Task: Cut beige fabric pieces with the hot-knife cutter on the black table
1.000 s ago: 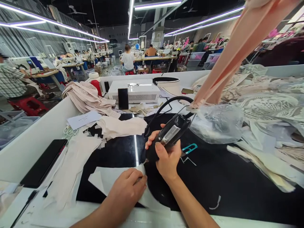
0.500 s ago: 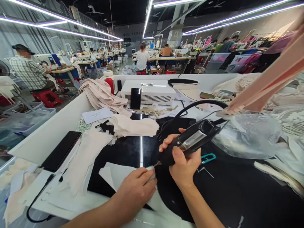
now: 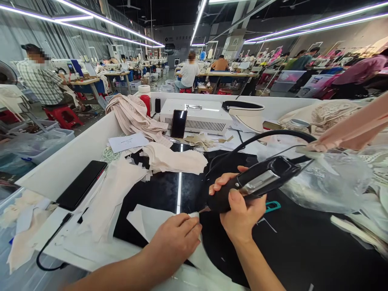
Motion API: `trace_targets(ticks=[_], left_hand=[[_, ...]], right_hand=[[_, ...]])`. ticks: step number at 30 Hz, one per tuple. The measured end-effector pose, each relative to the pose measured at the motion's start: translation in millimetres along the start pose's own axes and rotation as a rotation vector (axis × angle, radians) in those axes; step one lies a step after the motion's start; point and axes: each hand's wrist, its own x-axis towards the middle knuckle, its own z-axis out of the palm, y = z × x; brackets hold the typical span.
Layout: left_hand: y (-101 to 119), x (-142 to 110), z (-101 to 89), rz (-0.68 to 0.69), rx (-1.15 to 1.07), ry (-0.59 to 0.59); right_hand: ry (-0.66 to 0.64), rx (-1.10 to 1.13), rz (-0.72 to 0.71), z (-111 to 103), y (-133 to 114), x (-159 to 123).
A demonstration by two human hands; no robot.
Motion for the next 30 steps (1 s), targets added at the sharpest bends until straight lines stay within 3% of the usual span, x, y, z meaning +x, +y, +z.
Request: trace_targets(ticks=[13, 20, 30], left_hand=[[1.5, 1.4, 1.3, 0.026, 0.057, 0.050], [-0.9, -1.0, 2.1, 0.078, 0.128, -0.075], [0.3, -0.7, 5.4, 0.069, 0.106, -0.087]], right_hand=[[0.008, 0.010, 0.012, 1.3, -1.1, 0.2], [0.033, 0.036, -0.010, 4.4, -9.7, 5.5], [-0.005, 0.047, -0.008, 2.8, -4.3, -1.4]])
